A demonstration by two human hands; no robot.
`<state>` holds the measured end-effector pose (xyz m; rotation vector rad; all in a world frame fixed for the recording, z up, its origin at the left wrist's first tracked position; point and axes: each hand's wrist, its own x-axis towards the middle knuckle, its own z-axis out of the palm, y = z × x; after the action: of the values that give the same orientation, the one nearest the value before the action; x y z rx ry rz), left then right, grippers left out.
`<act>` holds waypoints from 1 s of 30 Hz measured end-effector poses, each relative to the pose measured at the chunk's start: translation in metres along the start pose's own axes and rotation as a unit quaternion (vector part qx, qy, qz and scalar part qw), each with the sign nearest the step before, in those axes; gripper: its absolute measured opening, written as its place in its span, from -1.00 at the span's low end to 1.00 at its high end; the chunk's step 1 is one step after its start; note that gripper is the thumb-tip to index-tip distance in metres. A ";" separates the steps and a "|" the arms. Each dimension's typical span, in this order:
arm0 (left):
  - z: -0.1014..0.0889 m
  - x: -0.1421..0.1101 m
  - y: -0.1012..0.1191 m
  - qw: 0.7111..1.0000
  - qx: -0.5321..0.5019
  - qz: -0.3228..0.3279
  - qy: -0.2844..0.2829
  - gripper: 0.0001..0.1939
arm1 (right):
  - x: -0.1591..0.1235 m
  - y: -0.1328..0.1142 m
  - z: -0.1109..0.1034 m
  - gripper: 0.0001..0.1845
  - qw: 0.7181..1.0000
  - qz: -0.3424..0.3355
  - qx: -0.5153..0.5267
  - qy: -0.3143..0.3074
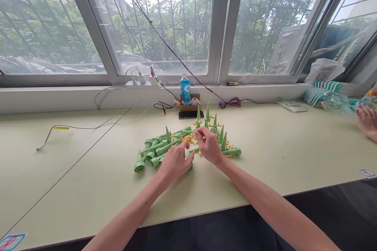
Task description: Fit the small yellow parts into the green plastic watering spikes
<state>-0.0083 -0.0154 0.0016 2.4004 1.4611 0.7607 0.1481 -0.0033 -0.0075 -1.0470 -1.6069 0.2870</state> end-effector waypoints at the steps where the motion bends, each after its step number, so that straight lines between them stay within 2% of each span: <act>1: 0.000 0.000 -0.001 1.000 -0.001 0.005 -0.009 -0.85 | 0.000 0.000 0.000 -0.75 1.000 -0.001 -0.001 0.000; 6: 0.001 0.000 -0.006 0.998 -0.018 0.011 -0.057 -0.85 | 0.000 -0.003 -0.001 -0.76 1.000 -0.011 -0.004 0.001; 10: 0.001 -0.002 -0.006 0.997 -0.032 0.004 -0.073 -0.85 | -0.001 -0.002 -0.001 -0.75 1.000 0.000 0.002 -0.004; 13: 0.001 -0.001 -0.004 0.997 -0.060 0.003 -0.057 -0.85 | -0.001 -0.001 0.000 -0.74 1.000 0.008 0.011 -0.005; 17: -0.001 0.004 -0.004 0.988 -0.152 -0.023 -0.016 -0.76 | -0.001 0.000 0.001 -0.74 1.000 0.015 0.024 0.000; 23: -0.004 0.013 -0.010 0.950 -0.294 -0.093 0.047 -0.56 | -0.002 -0.001 0.001 -0.73 0.999 0.024 0.041 0.002; 26: -0.003 0.015 -0.011 0.930 -0.349 -0.110 0.049 -0.54 | -0.002 -0.002 0.001 -0.72 0.999 0.023 0.043 -0.003; 30: -0.003 0.015 -0.009 0.916 -0.378 -0.121 0.059 -0.56 | -0.002 -0.003 0.001 -0.73 0.999 0.020 0.041 -0.014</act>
<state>-0.0116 0.0014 0.0050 1.5848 1.1645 1.1559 0.1452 -0.0065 -0.0072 -1.0182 -1.5865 0.3923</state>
